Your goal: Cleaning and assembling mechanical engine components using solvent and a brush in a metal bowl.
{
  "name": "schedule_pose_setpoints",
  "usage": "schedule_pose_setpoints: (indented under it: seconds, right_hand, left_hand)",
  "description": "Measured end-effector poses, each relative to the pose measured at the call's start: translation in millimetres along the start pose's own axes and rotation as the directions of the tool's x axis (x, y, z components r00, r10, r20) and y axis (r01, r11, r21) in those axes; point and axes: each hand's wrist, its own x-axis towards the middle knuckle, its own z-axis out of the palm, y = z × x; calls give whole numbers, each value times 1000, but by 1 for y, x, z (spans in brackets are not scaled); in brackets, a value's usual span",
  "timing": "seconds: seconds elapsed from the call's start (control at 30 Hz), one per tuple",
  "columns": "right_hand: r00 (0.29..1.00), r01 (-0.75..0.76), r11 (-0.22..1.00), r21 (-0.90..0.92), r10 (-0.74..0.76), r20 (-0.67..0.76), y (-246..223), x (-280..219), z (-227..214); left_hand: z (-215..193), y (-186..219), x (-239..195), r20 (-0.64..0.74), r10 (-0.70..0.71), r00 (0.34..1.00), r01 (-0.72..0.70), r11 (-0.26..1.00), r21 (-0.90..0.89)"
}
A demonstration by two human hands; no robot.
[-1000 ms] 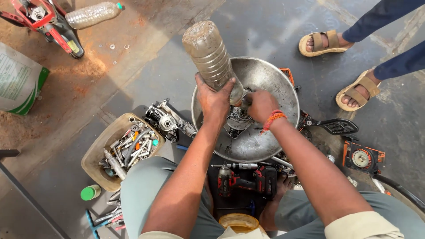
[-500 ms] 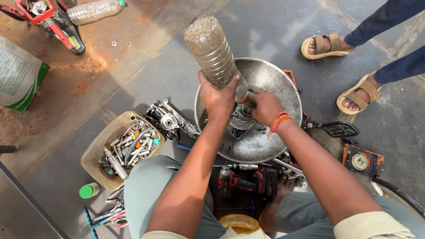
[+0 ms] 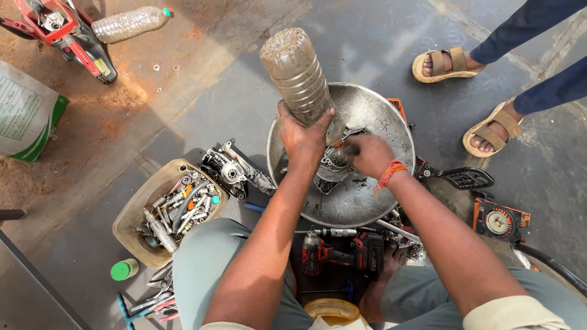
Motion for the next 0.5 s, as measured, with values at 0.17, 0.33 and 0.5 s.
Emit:
schedule_pose_setpoints:
  seconds: [0.17, 0.33, 0.5]
  right_hand:
    - [901, -223, 972, 76, 235, -365, 25, -2, 11]
    - [924, -190, 964, 189, 240, -298, 38, 5, 22]
    - [936, -321, 837, 443, 350, 16, 41, 12, 24]
  left_hand:
    - [6, -7, -3, 54, 92, 994, -87, 992, -96]
    - [16, -19, -3, 33, 77, 996, -69, 976, -205]
    - [25, -21, -1, 20, 74, 997, -67, 964, -258]
